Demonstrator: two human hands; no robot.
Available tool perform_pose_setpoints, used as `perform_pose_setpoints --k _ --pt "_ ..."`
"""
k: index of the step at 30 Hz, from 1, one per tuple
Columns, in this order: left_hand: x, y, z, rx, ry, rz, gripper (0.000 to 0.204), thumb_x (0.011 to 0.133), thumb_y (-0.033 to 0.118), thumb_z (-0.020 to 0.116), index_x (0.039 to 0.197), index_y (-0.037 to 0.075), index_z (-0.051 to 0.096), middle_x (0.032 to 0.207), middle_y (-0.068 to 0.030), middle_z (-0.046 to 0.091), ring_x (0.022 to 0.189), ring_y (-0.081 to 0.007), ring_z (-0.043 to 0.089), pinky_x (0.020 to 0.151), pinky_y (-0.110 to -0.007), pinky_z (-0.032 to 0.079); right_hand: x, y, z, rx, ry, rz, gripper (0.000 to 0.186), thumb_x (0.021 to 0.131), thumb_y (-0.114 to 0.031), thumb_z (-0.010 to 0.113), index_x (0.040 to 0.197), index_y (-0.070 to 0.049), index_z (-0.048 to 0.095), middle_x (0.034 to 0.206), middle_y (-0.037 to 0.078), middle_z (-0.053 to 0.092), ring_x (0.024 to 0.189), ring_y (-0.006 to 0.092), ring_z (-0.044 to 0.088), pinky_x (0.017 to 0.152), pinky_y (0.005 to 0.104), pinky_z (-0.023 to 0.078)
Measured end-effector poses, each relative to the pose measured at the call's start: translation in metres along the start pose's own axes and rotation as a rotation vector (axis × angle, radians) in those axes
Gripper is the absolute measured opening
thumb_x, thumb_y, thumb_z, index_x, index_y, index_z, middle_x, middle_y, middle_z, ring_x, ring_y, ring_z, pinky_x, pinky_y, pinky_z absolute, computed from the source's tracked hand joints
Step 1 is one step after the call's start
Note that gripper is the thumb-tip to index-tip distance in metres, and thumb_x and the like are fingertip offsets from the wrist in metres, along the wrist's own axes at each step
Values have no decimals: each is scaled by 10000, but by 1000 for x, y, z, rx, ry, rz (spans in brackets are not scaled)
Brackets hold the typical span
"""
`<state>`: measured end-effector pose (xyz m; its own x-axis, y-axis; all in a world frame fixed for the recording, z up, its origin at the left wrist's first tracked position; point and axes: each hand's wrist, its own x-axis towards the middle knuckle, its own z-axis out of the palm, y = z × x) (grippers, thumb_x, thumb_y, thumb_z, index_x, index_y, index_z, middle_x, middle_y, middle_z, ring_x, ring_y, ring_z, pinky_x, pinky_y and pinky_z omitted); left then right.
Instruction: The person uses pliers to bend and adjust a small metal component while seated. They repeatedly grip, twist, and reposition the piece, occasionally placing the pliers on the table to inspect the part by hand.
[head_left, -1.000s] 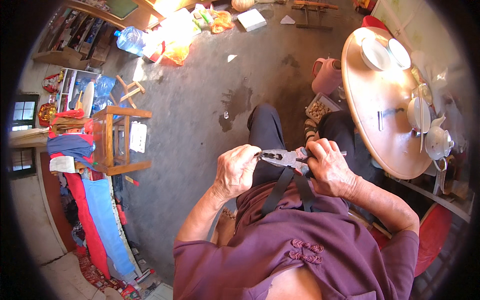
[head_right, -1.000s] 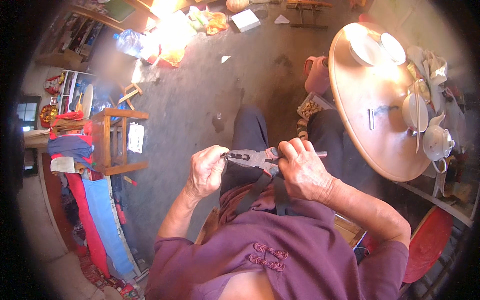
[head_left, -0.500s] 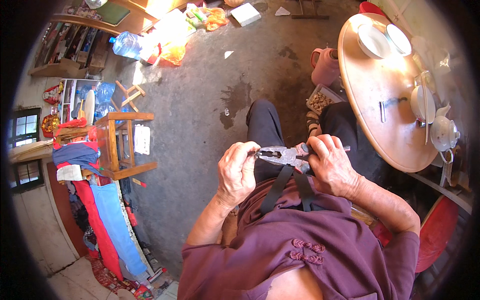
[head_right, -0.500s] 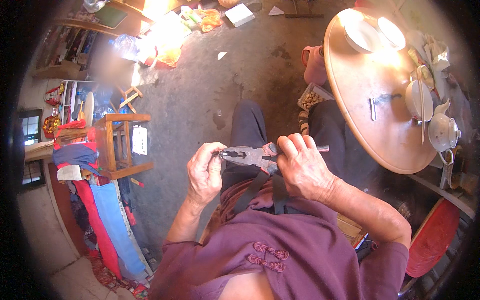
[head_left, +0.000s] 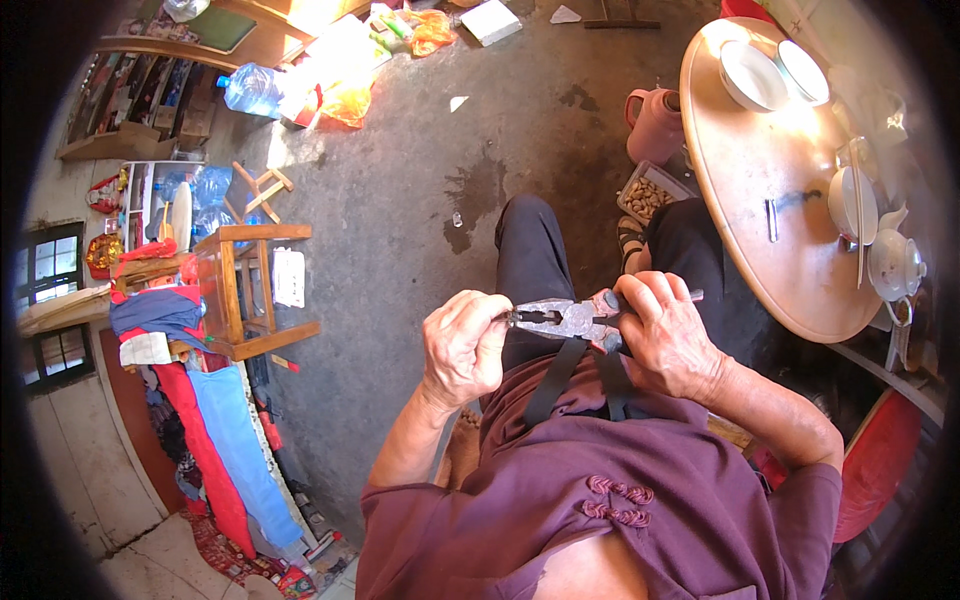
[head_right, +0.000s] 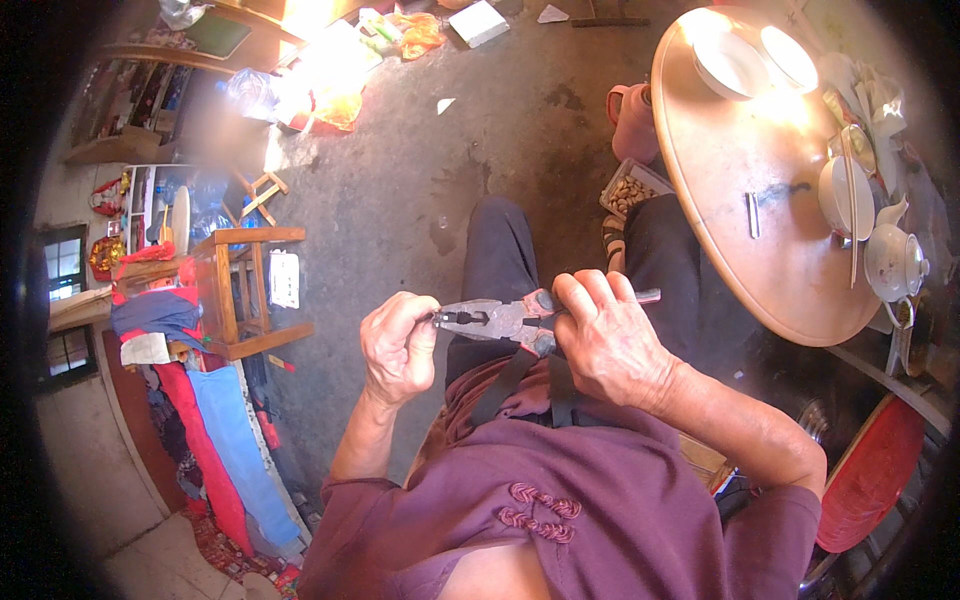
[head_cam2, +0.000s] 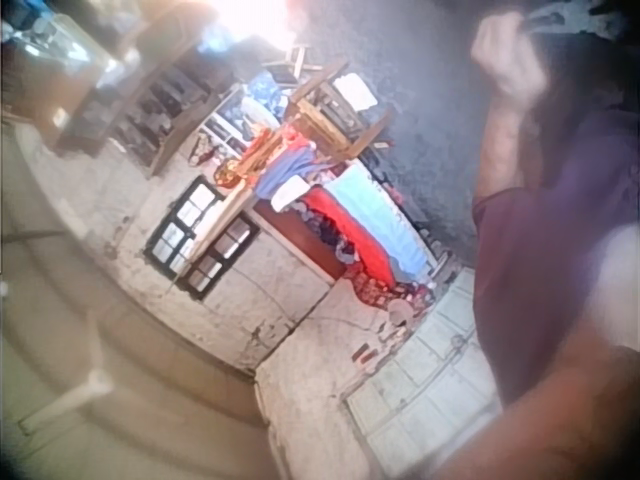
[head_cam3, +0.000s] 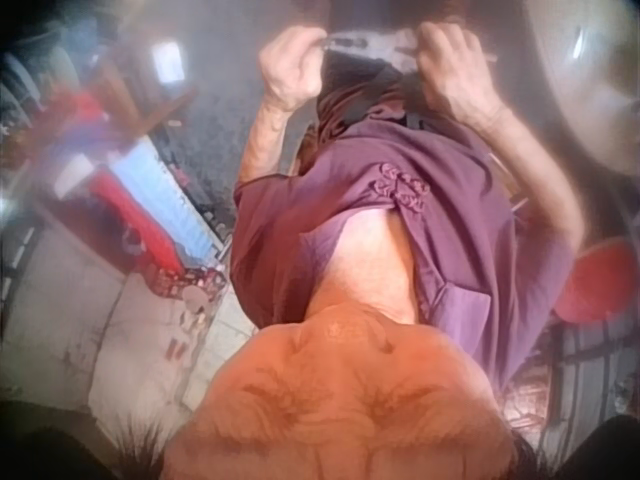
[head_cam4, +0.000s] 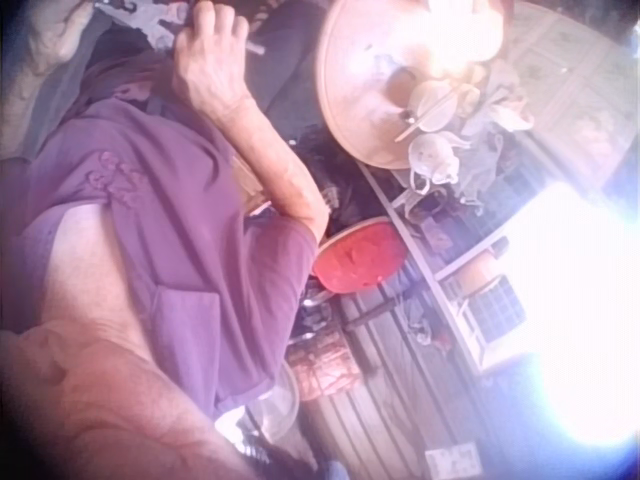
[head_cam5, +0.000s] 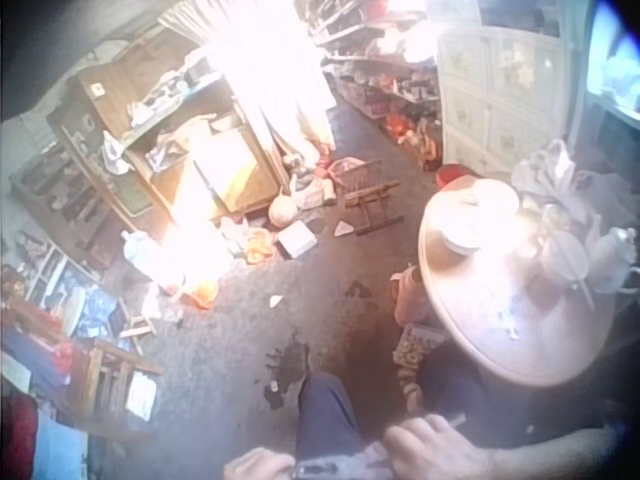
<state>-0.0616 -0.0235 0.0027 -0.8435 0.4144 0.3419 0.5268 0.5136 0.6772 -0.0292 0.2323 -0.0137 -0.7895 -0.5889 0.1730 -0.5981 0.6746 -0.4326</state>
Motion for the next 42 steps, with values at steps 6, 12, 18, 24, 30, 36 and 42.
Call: perform_pose_setpoints --k 6,12,18,24,30,36,42 --pt "2 2 -4 78 22 127 137 752 -29 620 882 5 589 683 -104 569 580 -262 571 538 -339 462 2 -1 -9 -69 29 -28 249 676 -195 590 771 35 608 1128 195 484 1098 323 464 909 447 376" --pt "4 5 -6 90 -19 122 175 720 -29 633 882 23 591 692 -102 568 598 -283 578 546 -352 479 5 5 -20 -125 -44 -72 241 660 -211 594 743 14 602 1045 177 482 1016 303 481 870 428 390" --pt "3 5 -7 71 -85 43 154 745 -11 620 890 25 582 719 -112 572 641 -298 591 581 -369 487 7 8 -20 -68 -74 -91 237 632 -199 614 729 16 596 1000 171 492 945 294 482 811 407 400" --pt "12 10 -15 122 -261 -87 160 792 27 599 949 32 566 839 -112 613 782 -299 621 678 -381 500 4 7 -8 -53 -63 -50 240 597 -174 634 730 21 595 1024 179 494 946 304 476 818 407 397" --pt "4 6 -14 149 -258 9 129 773 27 602 898 29 570 778 -103 597 693 -294 609 614 -373 496 -2 4 -1 -54 -54 -56 237 618 -175 619 738 27 596 1065 194 494 987 316 477 835 416 394" --pt "2 1 -14 160 -276 146 129 732 28 646 851 24 596 660 -96 558 568 -288 584 515 -353 458 -10 1 -1 -58 -66 -61 233 651 -193 595 734 25 597 1075 195 492 1008 317 478 851 421 392" --pt "2 3 -15 171 -286 155 138 727 30 648 854 22 593 650 -91 551 555 -281 577 499 -350 449 -10 2 -4 -65 -62 -66 235 658 -204 591 729 19 600 1072 189 486 1018 312 479 861 414 390"
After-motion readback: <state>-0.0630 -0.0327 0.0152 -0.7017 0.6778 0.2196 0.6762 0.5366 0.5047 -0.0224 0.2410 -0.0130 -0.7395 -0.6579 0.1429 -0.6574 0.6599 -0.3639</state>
